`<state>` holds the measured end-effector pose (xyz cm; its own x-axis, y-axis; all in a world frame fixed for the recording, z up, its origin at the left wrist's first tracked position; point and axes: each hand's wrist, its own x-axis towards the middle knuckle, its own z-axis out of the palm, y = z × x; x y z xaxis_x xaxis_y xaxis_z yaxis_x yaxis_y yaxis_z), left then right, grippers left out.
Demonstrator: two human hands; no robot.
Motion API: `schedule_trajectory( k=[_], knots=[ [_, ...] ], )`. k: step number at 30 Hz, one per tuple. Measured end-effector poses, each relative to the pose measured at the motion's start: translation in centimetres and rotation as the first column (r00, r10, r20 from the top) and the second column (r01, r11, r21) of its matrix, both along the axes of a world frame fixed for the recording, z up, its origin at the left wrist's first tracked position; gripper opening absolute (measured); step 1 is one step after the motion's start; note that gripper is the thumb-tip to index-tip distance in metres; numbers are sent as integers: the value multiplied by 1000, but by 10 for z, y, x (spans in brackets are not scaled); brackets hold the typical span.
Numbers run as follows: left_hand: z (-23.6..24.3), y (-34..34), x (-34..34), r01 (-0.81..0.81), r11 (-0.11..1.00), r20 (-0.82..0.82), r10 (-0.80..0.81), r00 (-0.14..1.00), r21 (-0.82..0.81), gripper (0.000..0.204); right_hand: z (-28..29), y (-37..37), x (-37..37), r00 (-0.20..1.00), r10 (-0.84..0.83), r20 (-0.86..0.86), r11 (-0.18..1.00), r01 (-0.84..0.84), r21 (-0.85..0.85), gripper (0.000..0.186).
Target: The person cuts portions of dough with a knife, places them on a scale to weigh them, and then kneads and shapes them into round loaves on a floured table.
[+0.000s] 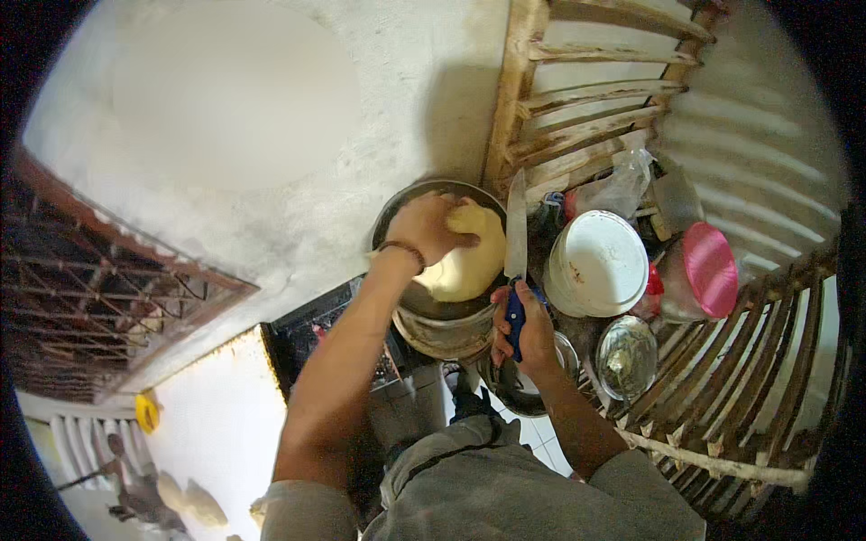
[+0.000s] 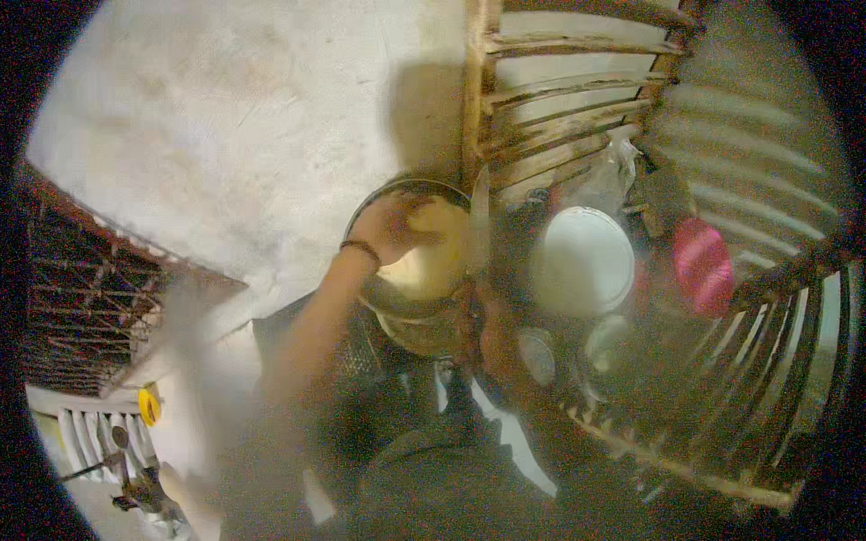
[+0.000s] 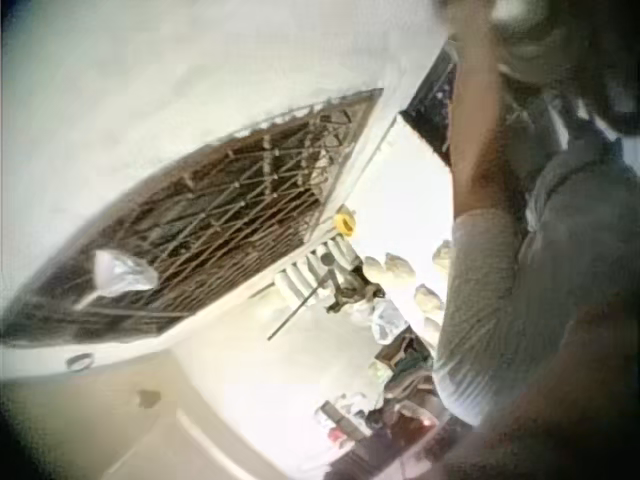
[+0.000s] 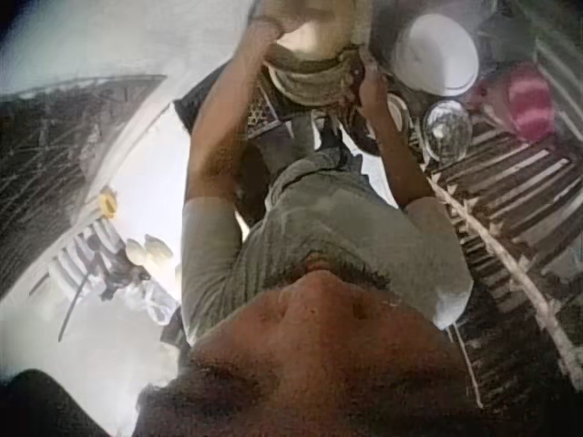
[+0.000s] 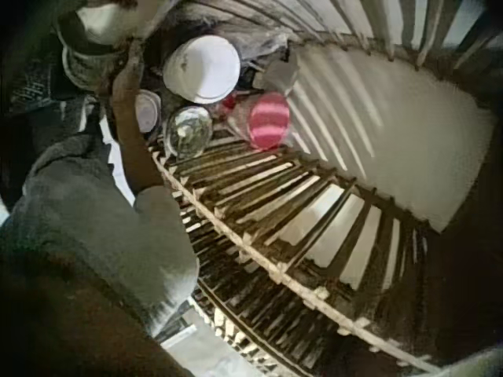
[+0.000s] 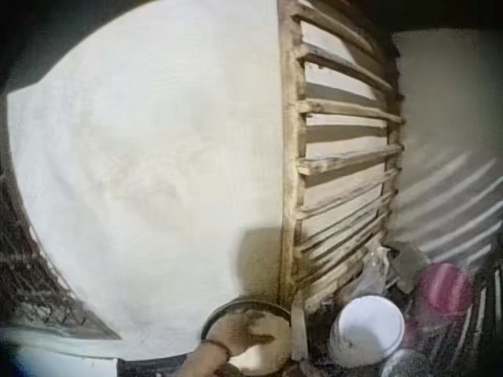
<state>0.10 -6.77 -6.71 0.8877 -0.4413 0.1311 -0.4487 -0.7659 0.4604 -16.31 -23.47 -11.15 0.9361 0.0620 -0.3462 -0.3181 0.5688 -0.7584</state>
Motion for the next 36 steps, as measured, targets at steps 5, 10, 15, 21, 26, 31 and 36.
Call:
schedule_trajectory(
  k=[5,10,15,21,26,31,36],
  knots=[
    [12,8,14,-38,979,-74,23,997,-198,34,9,1,7,967,132,-218,990,-119,74,47],
    [22,5,-1,269,916,151,-233,961,-297,29,13,-6,35,920,324,-220,908,-237,345,43],
    [28,3,10,149,933,-16,-163,986,-326,33,31,-5,34,887,317,-336,945,-267,188,45],
    [55,-13,-4,273,926,37,-273,961,-260,27,23,-4,51,867,438,-238,856,-322,404,44],
    [68,2,13,116,938,29,-112,993,-326,26,55,20,6,848,448,-283,855,-314,412,43],
    [83,-12,-8,236,929,95,-217,971,-285,28,29,32,58,882,402,-247,817,-224,531,43],
    [113,10,-1,169,892,199,-91,976,-420,25,44,65,8,889,382,-251,918,-335,210,41]
  ],
)
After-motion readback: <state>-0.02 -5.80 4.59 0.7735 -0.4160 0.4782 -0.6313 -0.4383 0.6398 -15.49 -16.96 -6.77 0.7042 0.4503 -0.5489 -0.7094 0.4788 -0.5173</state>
